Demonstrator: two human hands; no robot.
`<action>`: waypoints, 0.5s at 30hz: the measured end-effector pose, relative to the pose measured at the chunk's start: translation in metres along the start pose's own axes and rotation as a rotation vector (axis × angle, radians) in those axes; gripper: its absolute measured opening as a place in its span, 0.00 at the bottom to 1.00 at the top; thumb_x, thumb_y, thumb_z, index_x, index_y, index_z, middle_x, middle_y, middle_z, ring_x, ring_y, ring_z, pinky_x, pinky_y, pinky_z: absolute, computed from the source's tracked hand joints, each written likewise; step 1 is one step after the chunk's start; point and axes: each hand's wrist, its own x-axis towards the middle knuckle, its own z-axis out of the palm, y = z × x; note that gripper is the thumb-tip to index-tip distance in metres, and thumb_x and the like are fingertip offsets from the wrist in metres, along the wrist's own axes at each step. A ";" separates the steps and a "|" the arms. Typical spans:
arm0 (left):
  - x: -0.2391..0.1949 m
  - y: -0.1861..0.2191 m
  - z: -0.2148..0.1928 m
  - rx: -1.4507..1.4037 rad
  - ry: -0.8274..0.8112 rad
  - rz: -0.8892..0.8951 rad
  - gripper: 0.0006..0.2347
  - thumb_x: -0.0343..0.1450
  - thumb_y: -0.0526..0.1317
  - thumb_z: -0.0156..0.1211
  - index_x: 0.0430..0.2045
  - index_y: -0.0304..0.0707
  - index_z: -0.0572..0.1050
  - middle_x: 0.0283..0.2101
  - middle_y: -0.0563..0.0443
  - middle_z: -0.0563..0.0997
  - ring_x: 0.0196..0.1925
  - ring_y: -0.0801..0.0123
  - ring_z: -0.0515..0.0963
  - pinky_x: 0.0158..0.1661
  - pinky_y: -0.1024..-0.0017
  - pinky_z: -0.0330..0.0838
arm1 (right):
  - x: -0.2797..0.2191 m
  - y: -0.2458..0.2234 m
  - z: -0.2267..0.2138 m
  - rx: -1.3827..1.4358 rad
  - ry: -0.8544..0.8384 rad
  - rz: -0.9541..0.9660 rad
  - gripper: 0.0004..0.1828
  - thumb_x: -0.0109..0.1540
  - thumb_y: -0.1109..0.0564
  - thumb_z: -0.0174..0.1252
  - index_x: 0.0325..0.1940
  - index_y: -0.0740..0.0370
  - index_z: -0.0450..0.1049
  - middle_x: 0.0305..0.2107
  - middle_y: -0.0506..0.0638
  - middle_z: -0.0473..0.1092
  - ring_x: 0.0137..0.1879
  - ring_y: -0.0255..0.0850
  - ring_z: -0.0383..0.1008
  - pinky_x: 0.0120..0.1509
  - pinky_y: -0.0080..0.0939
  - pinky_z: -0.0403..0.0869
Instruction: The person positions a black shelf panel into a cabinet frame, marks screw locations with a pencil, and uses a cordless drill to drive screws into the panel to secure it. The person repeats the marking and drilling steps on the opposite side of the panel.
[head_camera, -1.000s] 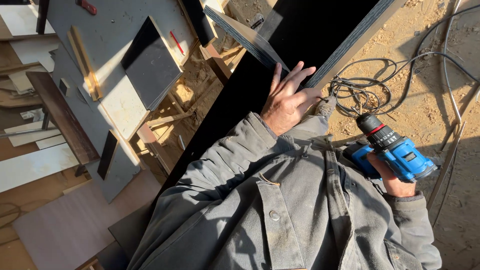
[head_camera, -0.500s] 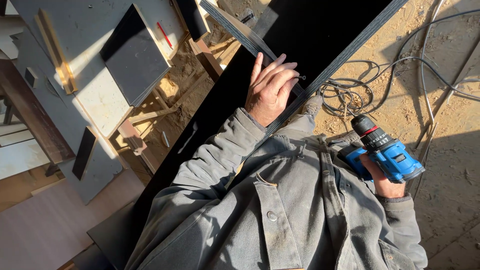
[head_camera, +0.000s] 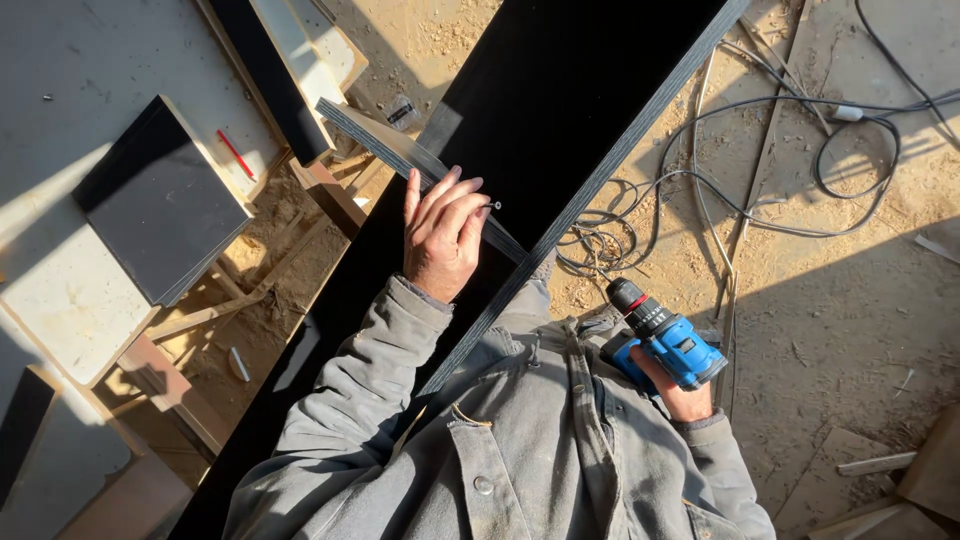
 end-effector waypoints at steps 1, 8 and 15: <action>0.001 -0.001 -0.001 0.002 0.010 -0.005 0.06 0.74 0.32 0.63 0.43 0.38 0.78 0.54 0.50 0.82 0.67 0.54 0.76 0.75 0.44 0.48 | -0.001 0.004 0.000 -0.003 -0.007 -0.009 0.11 0.57 0.61 0.68 0.41 0.63 0.77 0.31 0.49 0.74 0.36 0.41 0.75 0.41 0.41 0.73; 0.005 -0.011 -0.015 0.018 0.165 -0.078 0.04 0.74 0.34 0.64 0.41 0.40 0.78 0.53 0.50 0.82 0.66 0.56 0.77 0.74 0.43 0.51 | -0.017 0.030 0.005 0.105 -0.068 0.185 0.11 0.60 0.60 0.67 0.45 0.64 0.77 0.30 0.49 0.74 0.34 0.38 0.74 0.41 0.39 0.72; -0.005 -0.047 -0.011 0.044 0.282 -0.142 0.05 0.75 0.38 0.64 0.41 0.44 0.78 0.54 0.53 0.81 0.66 0.60 0.76 0.75 0.47 0.50 | -0.020 0.054 0.006 0.340 -0.098 0.404 0.15 0.66 0.59 0.64 0.56 0.66 0.75 0.36 0.48 0.74 0.38 0.35 0.73 0.46 0.37 0.73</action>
